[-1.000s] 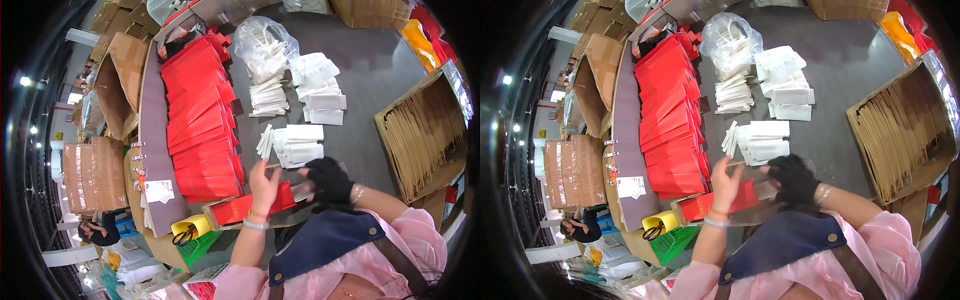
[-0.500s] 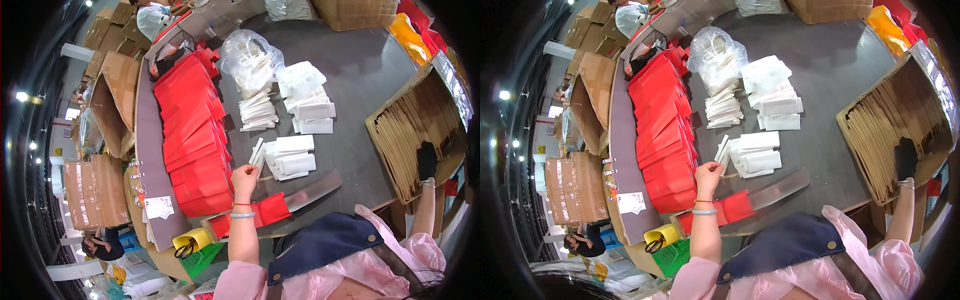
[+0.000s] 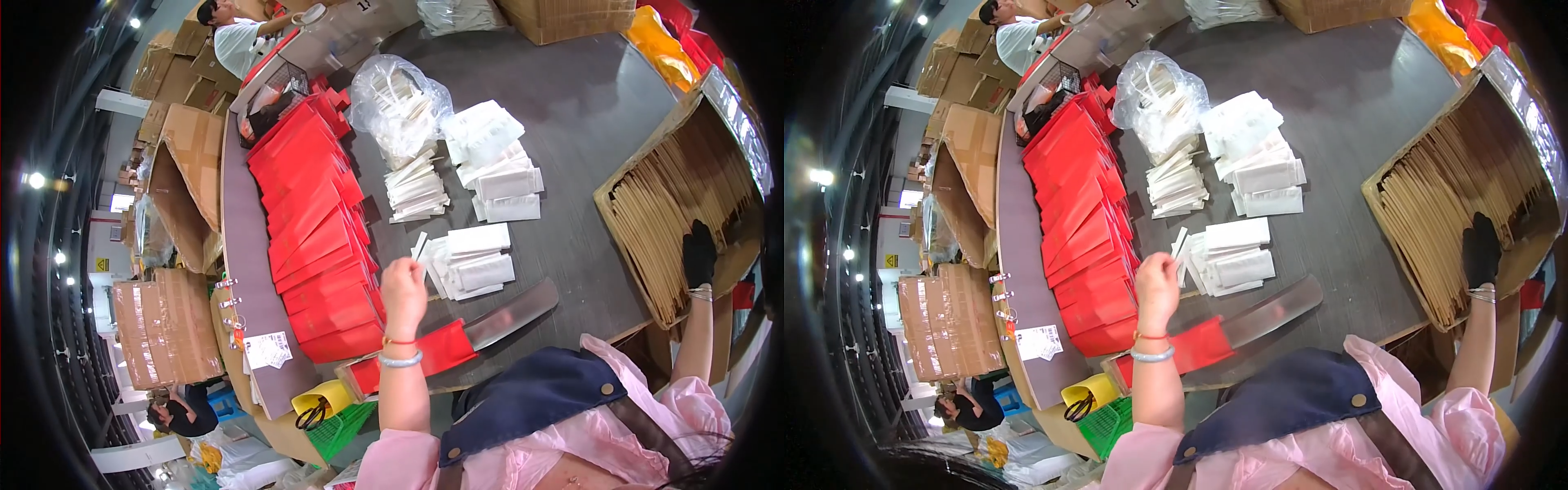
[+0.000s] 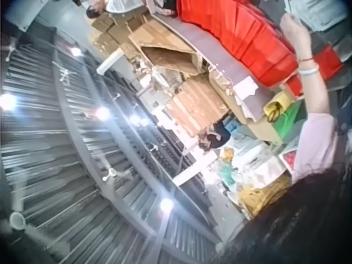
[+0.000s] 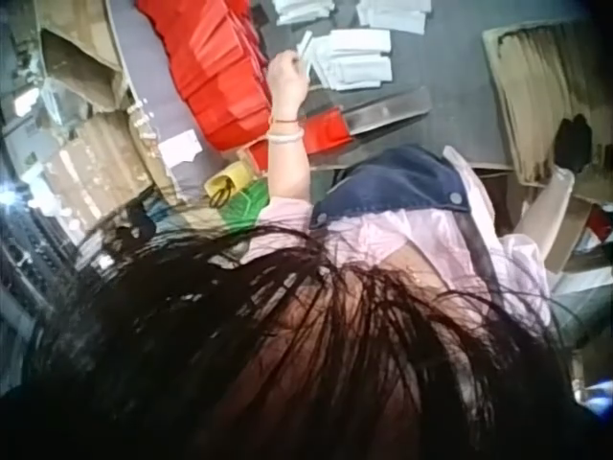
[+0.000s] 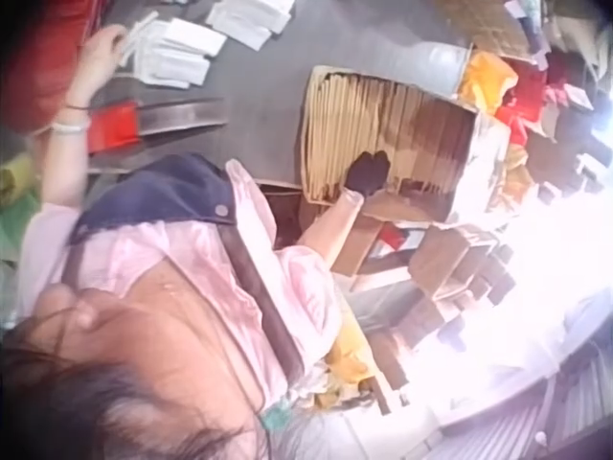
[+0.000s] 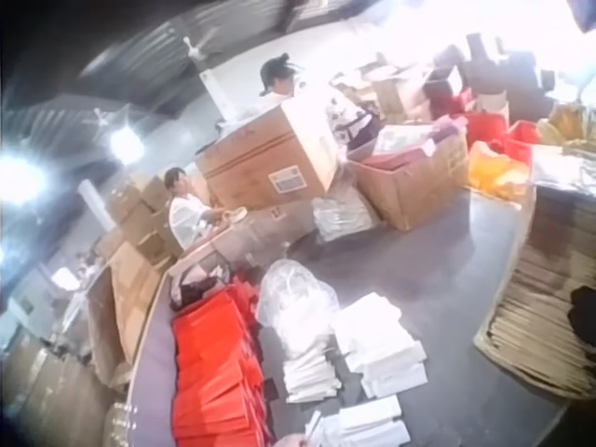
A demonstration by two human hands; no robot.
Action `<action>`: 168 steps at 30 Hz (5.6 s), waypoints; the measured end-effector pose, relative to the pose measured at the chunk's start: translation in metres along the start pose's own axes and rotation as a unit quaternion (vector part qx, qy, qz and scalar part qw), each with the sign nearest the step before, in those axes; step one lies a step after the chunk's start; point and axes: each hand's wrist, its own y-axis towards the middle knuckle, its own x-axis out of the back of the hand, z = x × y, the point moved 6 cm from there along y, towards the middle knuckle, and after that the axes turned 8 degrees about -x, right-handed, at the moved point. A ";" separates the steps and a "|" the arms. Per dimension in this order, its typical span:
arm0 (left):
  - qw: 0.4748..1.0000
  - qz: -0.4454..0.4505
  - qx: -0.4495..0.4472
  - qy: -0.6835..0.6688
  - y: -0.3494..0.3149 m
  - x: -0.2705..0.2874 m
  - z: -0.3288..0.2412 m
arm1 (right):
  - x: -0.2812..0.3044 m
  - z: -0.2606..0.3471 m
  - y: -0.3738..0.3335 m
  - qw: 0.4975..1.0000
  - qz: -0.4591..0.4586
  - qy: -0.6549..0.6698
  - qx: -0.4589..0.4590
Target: Stuffing small white paper slips into red envelopes using a wooden stick as an aid.
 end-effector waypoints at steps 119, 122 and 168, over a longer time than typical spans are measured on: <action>0.990 0.076 -0.055 -0.109 -0.033 -0.034 -0.064 | 0.000 0.014 -0.009 0.997 0.018 -0.056 0.051; 0.953 0.155 0.043 -0.257 -0.046 -0.027 -0.069 | 0.008 0.023 -0.007 0.994 0.084 -0.067 -0.011; 0.993 0.045 0.083 0.072 -0.116 0.006 -0.025 | 0.052 0.335 -0.168 0.864 0.171 0.154 0.448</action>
